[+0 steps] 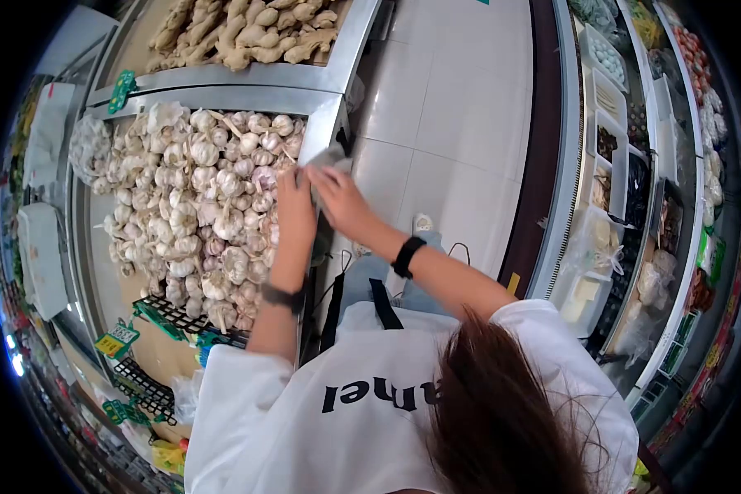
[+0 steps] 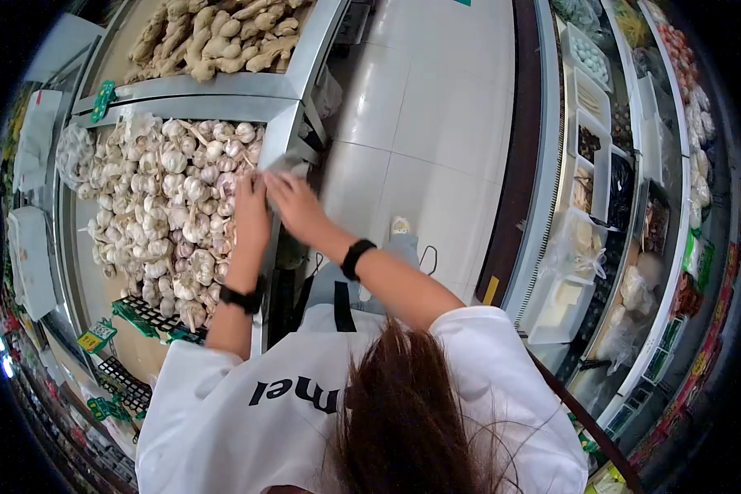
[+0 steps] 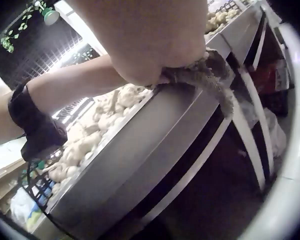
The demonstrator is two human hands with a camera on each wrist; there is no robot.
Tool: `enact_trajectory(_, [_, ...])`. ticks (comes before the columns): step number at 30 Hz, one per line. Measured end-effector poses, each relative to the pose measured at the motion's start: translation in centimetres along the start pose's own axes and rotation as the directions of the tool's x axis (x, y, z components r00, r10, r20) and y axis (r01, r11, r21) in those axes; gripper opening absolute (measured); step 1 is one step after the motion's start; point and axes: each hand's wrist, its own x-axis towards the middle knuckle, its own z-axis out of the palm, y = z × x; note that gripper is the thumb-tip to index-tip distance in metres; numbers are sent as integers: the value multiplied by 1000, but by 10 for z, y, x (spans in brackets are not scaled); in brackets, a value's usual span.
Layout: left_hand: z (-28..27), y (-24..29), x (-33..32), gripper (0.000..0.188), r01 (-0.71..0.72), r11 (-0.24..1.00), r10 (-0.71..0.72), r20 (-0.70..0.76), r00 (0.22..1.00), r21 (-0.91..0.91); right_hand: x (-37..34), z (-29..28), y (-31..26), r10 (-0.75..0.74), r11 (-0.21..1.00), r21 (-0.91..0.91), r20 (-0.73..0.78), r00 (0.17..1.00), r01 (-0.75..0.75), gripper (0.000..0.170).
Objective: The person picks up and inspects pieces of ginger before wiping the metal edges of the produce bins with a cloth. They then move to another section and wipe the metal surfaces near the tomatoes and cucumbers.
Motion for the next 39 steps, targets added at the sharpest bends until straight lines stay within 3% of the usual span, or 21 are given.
enact_trajectory(4, [-23, 13, -60, 37, 98, 995, -99, 52, 994, 18, -39, 15, -35, -54, 997, 57, 25, 998, 53, 55])
enact_trajectory(7, [-21, 19, -62, 33, 116, 992, -117, 25, 993, 41, -39, 9, -31, -99, 995, 20, 53, 994, 98, 51])
enact_trajectory(9, [-7, 15, -47, 27, 174, 983, -176, 35, 984, 58, -28, 5, -16, -110, 993, -47, 45, 993, 112, 50])
enact_trajectory(16, [41, 14, 84, 18, -10, 995, 28, -170, 985, 101, 56, -26, 68, -45, 963, -268, -18, 999, 39, 46])
enact_trajectory(18, [53, 4, 115, 19, -43, 998, 50, -157, 986, 50, 80, -39, 81, -28, 896, -441, 74, 997, 58, 45])
enact_trajectory(21, [56, 2, 137, 18, -65, 994, 83, -215, 973, 88, 105, -38, 96, 20, 946, -324, 50, 999, -3, 51])
enact_trajectory(23, [54, 0, 138, 18, -57, 994, 76, -199, 977, 98, 105, -35, 91, 91, 940, -336, 110, 990, -49, 43])
enact_trajectory(26, [51, -2, 117, 19, -38, 994, 55, -170, 984, 100, 90, -25, 82, 69, 966, -248, -9, 998, -69, 42])
enact_trajectory(28, [45, -2, 89, 21, -8, 994, 26, -163, 986, 111, 68, -13, 70, -46, 988, -152, -72, 996, 35, 42])
enact_trajectory(29, [42, 0, 71, 22, 12, 992, 10, -174, 985, 126, 56, -7, 61, -51, 992, -117, -42, 998, 46, 43])
enact_trajectory(31, [39, 0, 29, 22, 191, 981, -186, -158, 970, 16, 27, 6, 37, -69, 996, -55, -24, 997, 68, 45])
enact_trajectory(33, [13, 13, -20, 22, 163, 976, -152, -88, 985, 146, -5, 15, 4, -63, 998, 14, 5, 998, 63, 47])
enact_trajectory(39, [-35, 21, -121, 24, 234, 937, -272, 119, 955, 258, -72, 35, -62, -114, 986, 138, 143, 983, 95, 50])
